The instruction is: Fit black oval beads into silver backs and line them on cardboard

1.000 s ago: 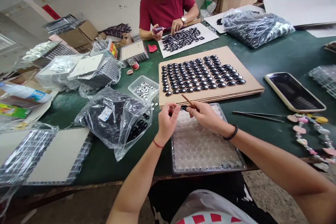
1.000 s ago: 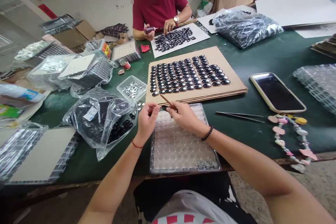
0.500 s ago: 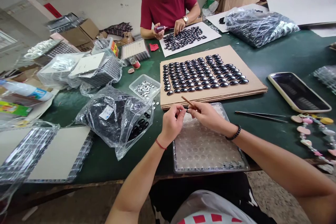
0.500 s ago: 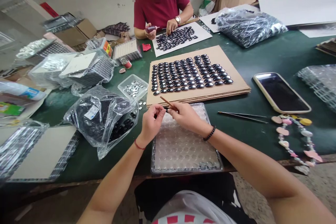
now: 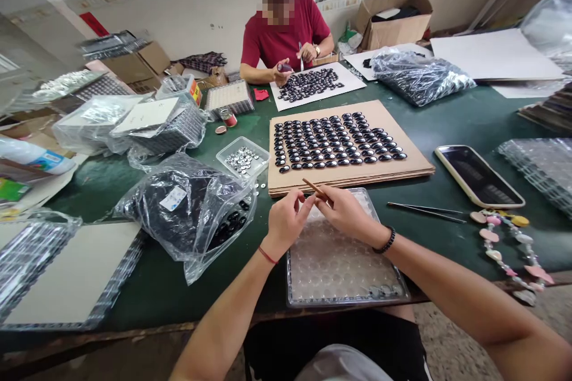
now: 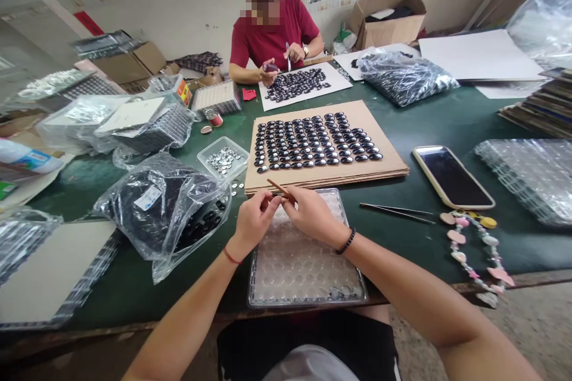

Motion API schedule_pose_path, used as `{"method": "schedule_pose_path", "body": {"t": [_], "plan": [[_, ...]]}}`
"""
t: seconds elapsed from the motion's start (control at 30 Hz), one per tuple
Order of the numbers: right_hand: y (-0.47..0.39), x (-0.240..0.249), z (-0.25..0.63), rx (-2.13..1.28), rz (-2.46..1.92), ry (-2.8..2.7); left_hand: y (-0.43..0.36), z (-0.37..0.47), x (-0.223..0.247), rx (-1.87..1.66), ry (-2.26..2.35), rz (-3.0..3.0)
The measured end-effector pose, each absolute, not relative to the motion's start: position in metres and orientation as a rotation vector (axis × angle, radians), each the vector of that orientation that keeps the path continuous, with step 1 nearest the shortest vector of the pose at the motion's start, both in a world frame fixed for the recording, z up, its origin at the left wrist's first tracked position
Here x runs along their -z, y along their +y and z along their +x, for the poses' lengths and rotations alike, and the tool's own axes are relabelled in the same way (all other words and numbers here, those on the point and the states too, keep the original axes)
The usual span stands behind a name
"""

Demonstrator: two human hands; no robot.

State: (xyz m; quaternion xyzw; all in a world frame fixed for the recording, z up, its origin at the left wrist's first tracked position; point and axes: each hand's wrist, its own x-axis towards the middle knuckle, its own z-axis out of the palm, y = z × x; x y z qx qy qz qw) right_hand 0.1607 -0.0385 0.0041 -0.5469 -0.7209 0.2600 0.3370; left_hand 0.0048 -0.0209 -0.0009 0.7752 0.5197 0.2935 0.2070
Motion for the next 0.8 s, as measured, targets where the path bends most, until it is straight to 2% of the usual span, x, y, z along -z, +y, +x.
{"method": "schedule_pose_path", "body": {"t": [0.43, 0.8], "plan": [[-0.039, -0.004, 0.159, -0.564, -1.421, -1.894, -0.021, 0.006, 0.003, -0.901, 1.442, 2.279], [-0.026, -0.006, 0.166, -1.039, -1.233, -1.719, -0.018, 0.004, 0.000, -0.956, 1.344, 2.267]]}}
